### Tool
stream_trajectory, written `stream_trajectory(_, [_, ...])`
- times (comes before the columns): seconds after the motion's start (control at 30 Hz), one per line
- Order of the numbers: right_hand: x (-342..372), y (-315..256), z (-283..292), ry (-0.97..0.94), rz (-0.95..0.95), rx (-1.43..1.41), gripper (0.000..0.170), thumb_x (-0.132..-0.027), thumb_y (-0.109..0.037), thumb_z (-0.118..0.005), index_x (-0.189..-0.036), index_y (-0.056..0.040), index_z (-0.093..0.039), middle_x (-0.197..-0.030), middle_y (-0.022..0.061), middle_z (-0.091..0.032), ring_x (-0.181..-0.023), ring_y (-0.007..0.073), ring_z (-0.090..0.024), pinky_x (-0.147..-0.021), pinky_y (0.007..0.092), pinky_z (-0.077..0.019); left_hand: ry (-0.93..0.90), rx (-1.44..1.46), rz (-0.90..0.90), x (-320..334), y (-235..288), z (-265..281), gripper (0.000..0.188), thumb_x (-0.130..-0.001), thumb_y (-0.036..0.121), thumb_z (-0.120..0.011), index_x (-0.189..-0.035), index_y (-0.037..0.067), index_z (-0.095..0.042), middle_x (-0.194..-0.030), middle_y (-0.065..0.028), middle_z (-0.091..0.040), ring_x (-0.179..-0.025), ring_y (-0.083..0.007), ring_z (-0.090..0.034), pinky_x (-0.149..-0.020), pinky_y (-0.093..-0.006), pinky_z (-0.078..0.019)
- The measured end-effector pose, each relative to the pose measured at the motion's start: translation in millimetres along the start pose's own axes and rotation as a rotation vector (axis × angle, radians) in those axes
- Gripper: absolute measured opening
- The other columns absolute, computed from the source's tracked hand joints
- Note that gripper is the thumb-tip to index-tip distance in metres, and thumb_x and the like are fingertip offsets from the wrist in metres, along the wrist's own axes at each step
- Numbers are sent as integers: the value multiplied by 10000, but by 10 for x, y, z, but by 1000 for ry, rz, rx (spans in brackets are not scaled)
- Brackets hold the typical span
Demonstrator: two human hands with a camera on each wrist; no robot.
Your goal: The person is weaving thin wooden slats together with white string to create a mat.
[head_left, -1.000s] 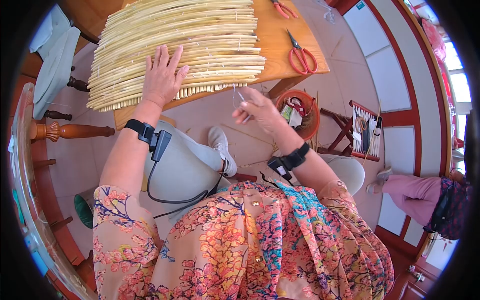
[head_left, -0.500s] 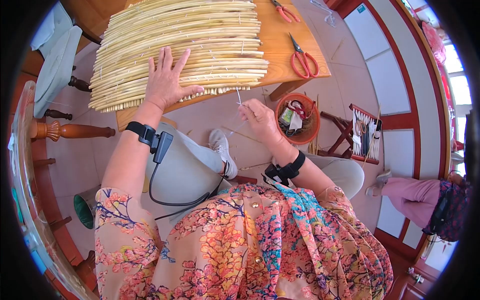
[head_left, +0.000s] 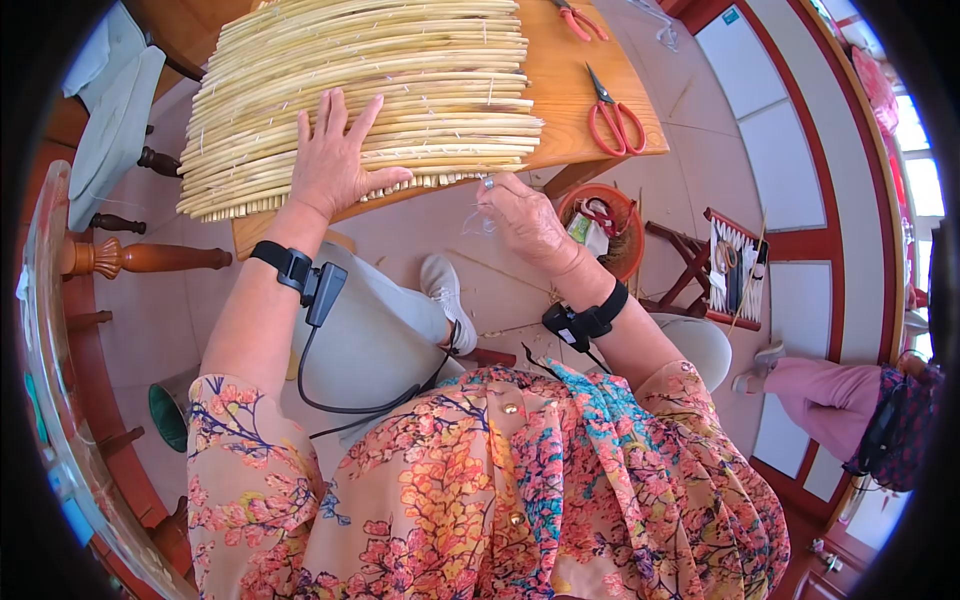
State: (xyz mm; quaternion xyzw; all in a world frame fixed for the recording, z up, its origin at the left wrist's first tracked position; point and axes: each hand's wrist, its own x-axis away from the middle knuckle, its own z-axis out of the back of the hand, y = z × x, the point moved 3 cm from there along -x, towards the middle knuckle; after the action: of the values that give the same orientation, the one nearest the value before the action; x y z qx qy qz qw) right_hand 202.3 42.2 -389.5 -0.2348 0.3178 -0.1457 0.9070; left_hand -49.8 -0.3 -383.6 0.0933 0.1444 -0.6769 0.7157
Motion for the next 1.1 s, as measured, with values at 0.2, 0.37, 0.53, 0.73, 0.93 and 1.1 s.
stream_trajectory(0.2, [27, 4, -64, 83, -64, -68, 127, -771, 30, -600, -875, -18, -545, -883, 136, -560, -791, 340, -580, -655, 385, -494, -14, -7, 5, -8, 18, 17, 1023, -649, 841, -454, -1444, 212, -310, -1436, -284, -273, -1358, -418, -219, -1079, -587, -163])
stream_trajectory(0.37, [86, -65, -29, 154, -145, -134, 71, -804, -2, -615, -858, -10, -570, -922, 124, -576, -825, 329, -594, -704, 356, -497, -3, -14, 0, -11, 17, 9, 1017, -653, 839, -453, -1441, 211, -316, -1438, -284, -270, -1360, -417, -217, -1081, -587, -161])
stream_trajectory(0.53, [158, -74, 78, 226, -168, -79, 47, -812, -8, -615, -846, -16, -583, -917, 116, -582, -816, 299, -603, -705, 344, -495, -13, -6, 7, -2, 9, 4, 1013, -654, 836, -458, -1441, 215, -316, -1441, -285, -265, -1364, -415, -209, -1085, -583, -156])
stream_trajectory(0.73, [305, 76, 203, 147, -553, -267, 45, -834, -50, -609, -858, -12, -606, -786, 119, -586, -713, 271, -594, -651, 328, -479, -24, -18, 14, -8, 10, -4, 1007, -654, 840, -450, -1442, 228, -312, -1438, -286, -271, -1365, -413, -209, -1088, -579, -150])
stream_trajectory(0.93, [550, 267, 569, 54, -491, 66, 96, -831, -106, -629, -877, -31, -668, -779, 94, -608, -702, 257, -605, -648, 324, -477, -5, -17, 8, 6, 9, -8, 996, -672, 836, -432, -1446, 222, -303, -1434, -291, -274, -1356, -424, -221, -1083, -583, -156])
stream_trajectory(1.1, [464, 175, 889, 30, -754, 48, 173, -845, -143, -618, -978, -54, -682, -706, 104, -619, -647, 211, -604, -626, 314, -493, 16, -22, 7, 9, -2, -38, 1011, -665, 851, -410, -1442, 214, -309, -1428, -293, -282, -1356, -425, -222, -1084, -582, -160])
